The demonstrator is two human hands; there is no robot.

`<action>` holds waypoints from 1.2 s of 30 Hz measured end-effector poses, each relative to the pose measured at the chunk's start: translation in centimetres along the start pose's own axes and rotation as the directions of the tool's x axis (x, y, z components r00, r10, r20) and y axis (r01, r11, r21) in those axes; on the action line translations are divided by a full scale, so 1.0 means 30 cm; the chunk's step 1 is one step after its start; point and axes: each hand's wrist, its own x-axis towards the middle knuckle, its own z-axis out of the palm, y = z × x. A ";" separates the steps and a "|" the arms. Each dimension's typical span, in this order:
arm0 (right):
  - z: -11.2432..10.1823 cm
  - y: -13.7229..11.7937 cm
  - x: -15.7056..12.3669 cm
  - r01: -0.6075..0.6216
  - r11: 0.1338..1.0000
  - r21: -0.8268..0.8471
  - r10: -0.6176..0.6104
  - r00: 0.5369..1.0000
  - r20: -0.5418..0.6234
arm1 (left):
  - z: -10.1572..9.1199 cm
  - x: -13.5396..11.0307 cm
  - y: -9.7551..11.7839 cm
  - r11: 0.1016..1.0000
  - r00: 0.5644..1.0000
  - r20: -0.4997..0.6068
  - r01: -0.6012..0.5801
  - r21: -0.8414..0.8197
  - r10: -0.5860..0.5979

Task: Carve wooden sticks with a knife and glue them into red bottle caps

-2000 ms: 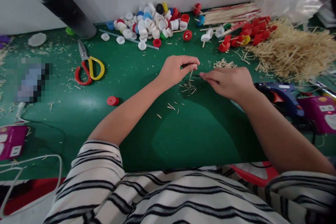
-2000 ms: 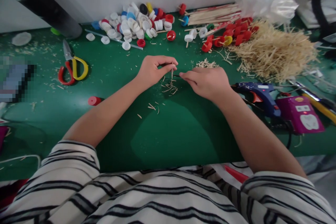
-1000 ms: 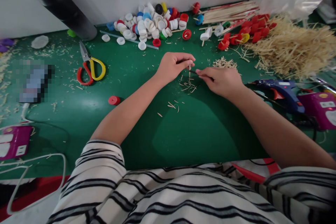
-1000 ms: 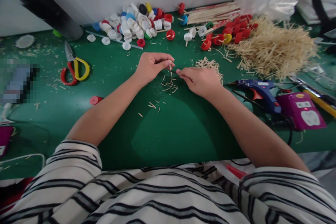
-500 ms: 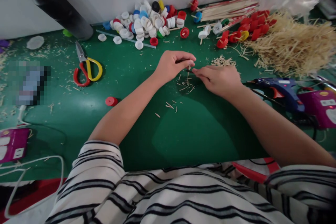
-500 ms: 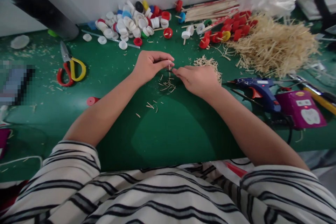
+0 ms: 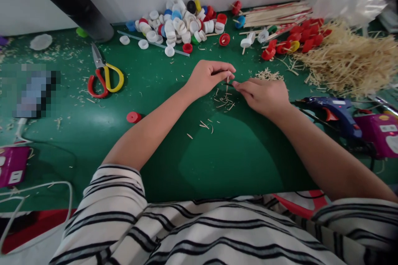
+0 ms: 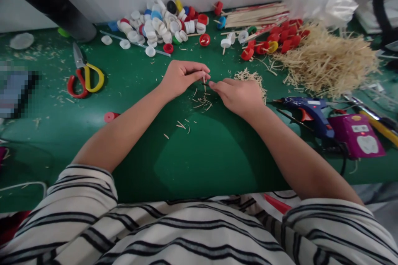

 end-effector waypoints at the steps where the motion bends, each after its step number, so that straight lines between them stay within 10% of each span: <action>1: 0.000 -0.001 -0.001 -0.013 1.000 0.003 0.013 1.000 0.008 | 0.000 0.001 0.000 1.000 1.000 -0.001 0.002 0.001 -0.002; 36: -0.008 -0.023 -0.012 -0.043 0.998 -0.039 0.045 0.998 0.050 | 0.020 0.013 0.005 0.998 0.998 0.004 -0.064 0.018 0.064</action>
